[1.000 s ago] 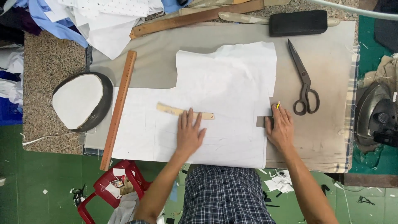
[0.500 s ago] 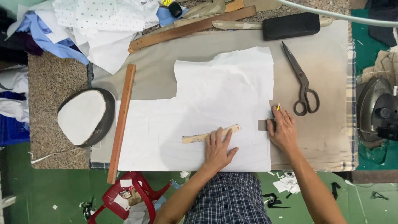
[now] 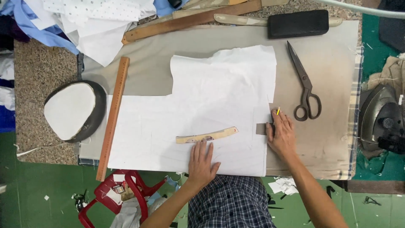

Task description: The person uses a pencil and a ruler to draw straight lines on a large white paper pattern. They then use a curved ruler to draw curved lines on the pattern. Finally, they use scissors to cut the pattern along the drawn lines.

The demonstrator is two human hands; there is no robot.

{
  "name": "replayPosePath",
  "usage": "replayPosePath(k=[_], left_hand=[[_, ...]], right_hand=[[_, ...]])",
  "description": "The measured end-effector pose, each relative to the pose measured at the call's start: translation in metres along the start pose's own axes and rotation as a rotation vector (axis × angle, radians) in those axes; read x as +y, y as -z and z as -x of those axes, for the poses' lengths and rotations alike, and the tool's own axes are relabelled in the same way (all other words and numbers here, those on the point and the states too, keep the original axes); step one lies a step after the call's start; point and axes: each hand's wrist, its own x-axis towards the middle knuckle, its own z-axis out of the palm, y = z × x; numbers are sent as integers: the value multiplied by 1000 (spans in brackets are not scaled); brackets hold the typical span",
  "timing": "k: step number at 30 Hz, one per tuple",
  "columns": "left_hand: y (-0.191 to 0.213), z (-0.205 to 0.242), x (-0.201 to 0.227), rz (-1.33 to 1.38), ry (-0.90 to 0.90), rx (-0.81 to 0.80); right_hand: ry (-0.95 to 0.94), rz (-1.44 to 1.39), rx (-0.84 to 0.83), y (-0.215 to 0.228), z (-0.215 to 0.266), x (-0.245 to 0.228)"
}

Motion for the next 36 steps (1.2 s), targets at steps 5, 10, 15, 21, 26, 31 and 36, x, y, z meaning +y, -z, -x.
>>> replayPosePath(k=[5, 10, 15, 21, 26, 31, 36], left_hand=[[-17, -28, 26, 77, 183, 56], [-18, -57, 30, 109, 150, 46], [-26, -64, 31, 88, 101, 79], [-34, -54, 38, 85, 117, 123], [-33, -53, 41, 81, 123, 175], [-29, -52, 40, 67, 145, 240], [-21, -55, 39, 95, 126, 315]], right_hand=[[-62, 53, -67, -7, 5, 12], [-93, -56, -52, -1, 6, 11], [-12, -148, 4, 8, 12, 2], [232, -124, -65, -4, 32, -4], [357, -105, -78, -11, 31, -14], [393, -89, -148, -14, 23, -31], [407, -66, -108, -8, 18, -33]])
